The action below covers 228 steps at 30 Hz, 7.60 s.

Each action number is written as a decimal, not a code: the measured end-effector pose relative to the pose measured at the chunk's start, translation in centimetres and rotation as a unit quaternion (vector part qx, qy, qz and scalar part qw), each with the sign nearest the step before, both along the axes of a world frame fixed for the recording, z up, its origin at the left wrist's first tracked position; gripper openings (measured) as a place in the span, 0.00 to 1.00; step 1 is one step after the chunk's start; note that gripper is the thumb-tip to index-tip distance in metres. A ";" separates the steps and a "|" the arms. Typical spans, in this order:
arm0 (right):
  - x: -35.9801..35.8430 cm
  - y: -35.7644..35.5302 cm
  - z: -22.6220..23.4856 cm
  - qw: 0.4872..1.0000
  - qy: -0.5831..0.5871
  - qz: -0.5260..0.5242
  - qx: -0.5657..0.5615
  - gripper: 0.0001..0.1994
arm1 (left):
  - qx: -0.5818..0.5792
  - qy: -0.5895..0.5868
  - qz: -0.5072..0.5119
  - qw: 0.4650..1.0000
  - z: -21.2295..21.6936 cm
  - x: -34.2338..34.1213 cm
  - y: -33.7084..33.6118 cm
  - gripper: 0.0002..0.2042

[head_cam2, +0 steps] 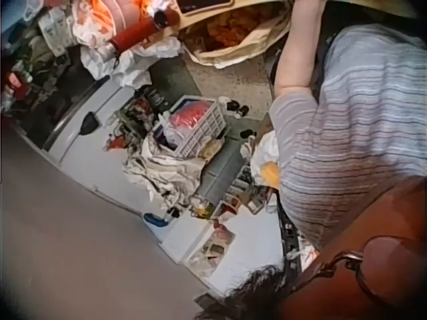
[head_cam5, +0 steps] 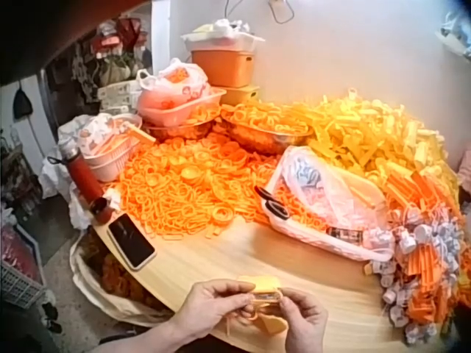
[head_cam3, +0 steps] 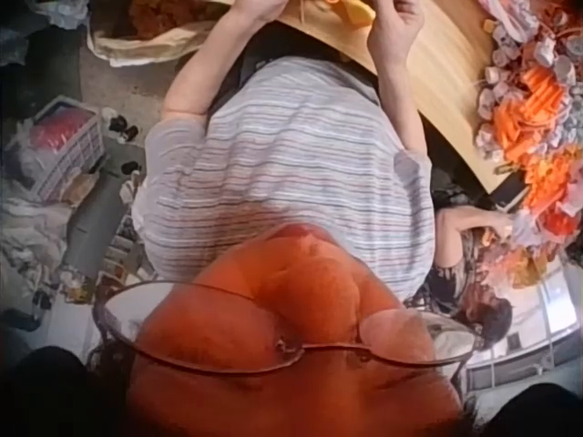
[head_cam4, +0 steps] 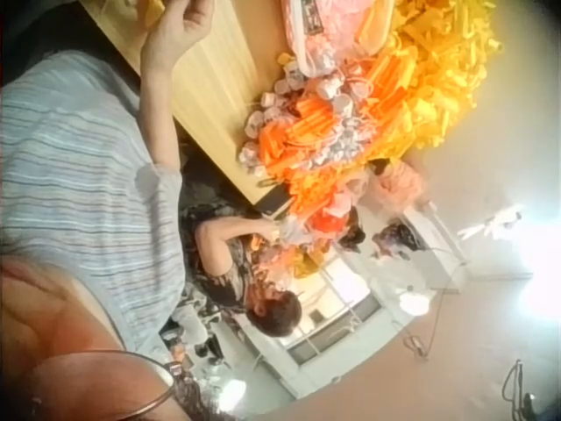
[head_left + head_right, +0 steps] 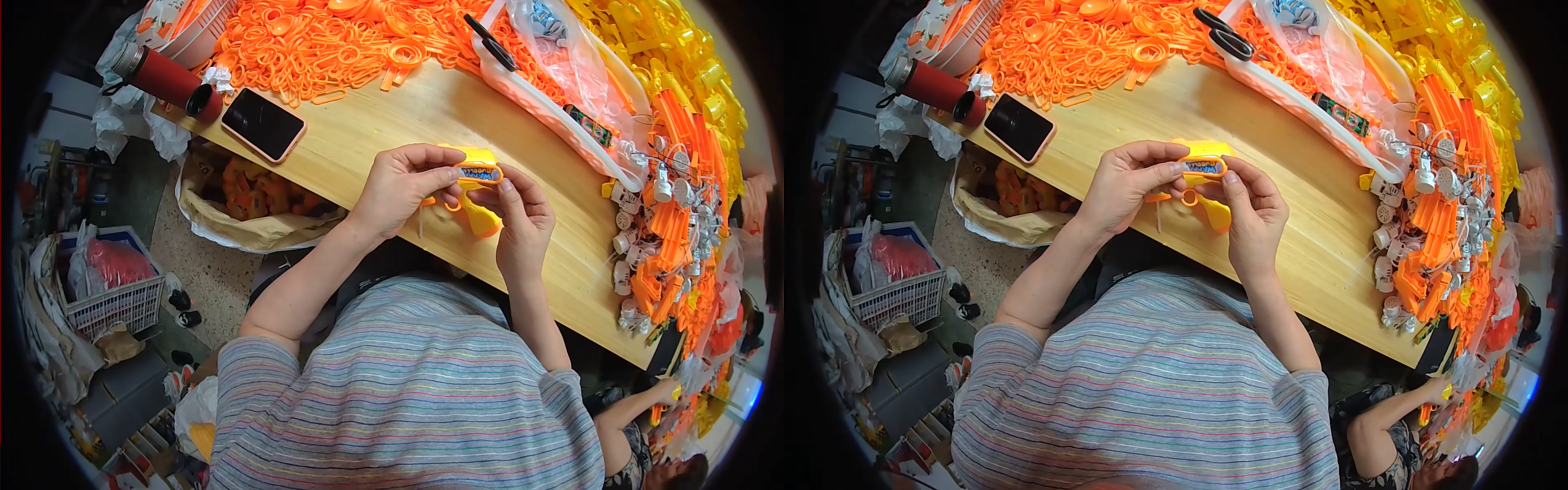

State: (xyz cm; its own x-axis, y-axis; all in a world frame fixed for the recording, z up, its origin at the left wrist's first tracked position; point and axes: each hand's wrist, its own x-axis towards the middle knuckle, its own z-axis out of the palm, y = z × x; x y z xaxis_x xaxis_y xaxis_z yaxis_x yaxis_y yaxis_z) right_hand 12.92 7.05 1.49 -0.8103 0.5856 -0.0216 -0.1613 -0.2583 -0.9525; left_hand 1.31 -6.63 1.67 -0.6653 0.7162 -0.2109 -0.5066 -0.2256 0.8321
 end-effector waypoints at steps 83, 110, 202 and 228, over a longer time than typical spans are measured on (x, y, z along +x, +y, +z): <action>-2.9 1.3 -5.5 0.995 0.038 0.003 0.093 0.09 | -0.241 0.259 -0.104 0.929 -3.2 -4.1 0.4 0.19; 6.9 1.5 -3.0 0.982 0.088 -0.103 0.131 0.07 | -0.054 -0.031 0.262 0.963 -8.1 3.4 -12.9 0.16; -16.6 33.8 4.7 0.857 -0.167 -0.224 0.433 0.19 | -0.139 0.595 0.088 0.786 -4.1 1.5 5.2 0.40; -14.1 31.5 10.5 0.887 0.047 -0.304 0.344 0.09 | -0.211 0.649 -0.006 0.731 -4.5 0.7 6.3 0.15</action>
